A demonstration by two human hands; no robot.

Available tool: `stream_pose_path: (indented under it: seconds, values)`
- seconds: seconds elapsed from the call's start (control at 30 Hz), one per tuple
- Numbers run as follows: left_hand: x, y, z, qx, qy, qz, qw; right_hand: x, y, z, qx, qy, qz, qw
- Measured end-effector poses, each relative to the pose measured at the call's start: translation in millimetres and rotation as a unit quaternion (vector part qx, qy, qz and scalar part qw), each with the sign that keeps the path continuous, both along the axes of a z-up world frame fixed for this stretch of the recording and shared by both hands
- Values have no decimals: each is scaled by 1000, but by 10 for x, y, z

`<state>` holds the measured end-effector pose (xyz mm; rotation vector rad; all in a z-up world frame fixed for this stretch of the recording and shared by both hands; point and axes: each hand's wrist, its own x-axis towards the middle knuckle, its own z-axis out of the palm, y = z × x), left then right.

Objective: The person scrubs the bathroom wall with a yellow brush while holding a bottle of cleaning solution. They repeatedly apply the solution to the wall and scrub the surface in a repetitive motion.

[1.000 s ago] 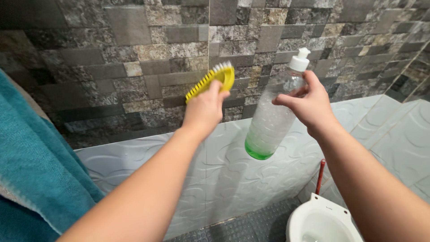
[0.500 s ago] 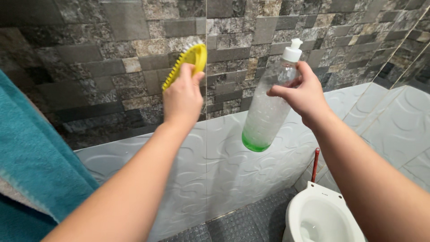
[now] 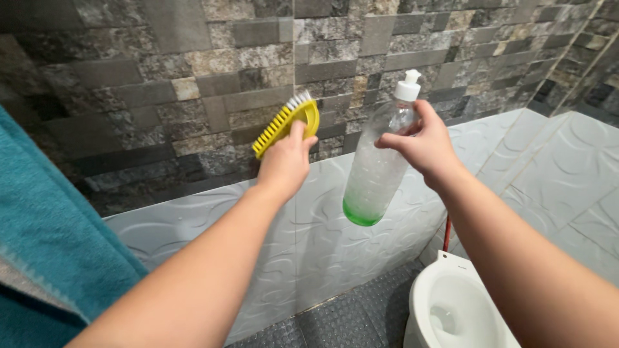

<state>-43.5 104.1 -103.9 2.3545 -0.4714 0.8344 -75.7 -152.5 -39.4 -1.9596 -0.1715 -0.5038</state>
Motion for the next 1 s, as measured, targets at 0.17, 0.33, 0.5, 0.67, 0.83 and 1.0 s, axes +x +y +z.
stream_pose_path:
  seconds: [0.17, 0.33, 0.5, 0.67, 0.83, 1.0]
  values:
    - [-4, -45, -55, -6, -24, -4, 1000, -107, -76, -31, -16, 15, -25, 999]
    - [254, -165, 449, -53, -72, -27, 996, -146, -146, 20, -18, 13, -29, 999]
    - [339, -193, 381, -46, -74, -67, 994, -162, -153, 29, -20, 4, -32, 999]
    - [143, -15, -435, 7, 145, -51, 988, -222, -163, -12, -20, 19, -34, 999]
    - [-204, 405, -998, 38, 243, -31, 969, -280, -179, -63, -42, 29, -35, 998]
    - [-243, 458, -916, 43, 235, -35, 970, -302, -175, -32, -35, 34, -46, 998]
